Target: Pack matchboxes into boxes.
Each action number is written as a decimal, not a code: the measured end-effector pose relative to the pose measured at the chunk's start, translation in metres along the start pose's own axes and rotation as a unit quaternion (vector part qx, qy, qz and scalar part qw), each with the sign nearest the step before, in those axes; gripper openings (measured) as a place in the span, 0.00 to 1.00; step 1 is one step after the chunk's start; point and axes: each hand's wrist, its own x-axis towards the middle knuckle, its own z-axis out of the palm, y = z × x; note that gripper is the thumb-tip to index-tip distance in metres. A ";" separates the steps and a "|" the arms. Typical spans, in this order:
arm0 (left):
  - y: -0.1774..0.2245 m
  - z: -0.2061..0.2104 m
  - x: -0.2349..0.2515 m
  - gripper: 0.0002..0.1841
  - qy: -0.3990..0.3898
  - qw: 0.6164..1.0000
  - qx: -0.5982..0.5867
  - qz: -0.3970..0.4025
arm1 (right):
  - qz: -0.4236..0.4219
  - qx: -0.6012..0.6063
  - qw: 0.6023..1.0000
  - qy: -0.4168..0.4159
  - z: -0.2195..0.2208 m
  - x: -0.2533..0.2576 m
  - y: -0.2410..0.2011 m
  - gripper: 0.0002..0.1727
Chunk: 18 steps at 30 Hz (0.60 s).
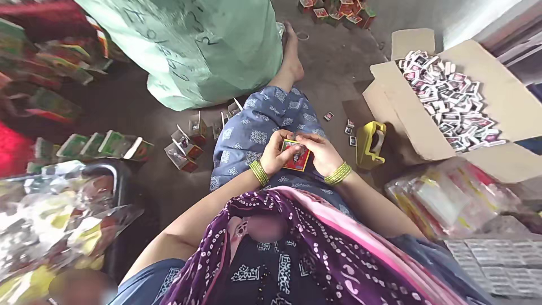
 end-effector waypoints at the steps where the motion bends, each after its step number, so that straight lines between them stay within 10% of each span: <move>1: 0.001 0.001 0.000 0.23 0.003 1.000 -0.001 0.000 | 0.007 0.000 1.000 0.004 -0.001 0.001 0.002 0.13; 12: -0.002 -0.002 -0.003 0.24 -0.025 0.993 0.042 0.111 | 0.054 -0.052 0.996 0.047 -0.003 0.016 0.003 0.21; 18: 0.007 -0.011 0.001 0.25 -0.003 0.995 -0.094 0.031 | -0.002 -0.173 0.979 -0.113 -0.013 0.006 -0.017 0.23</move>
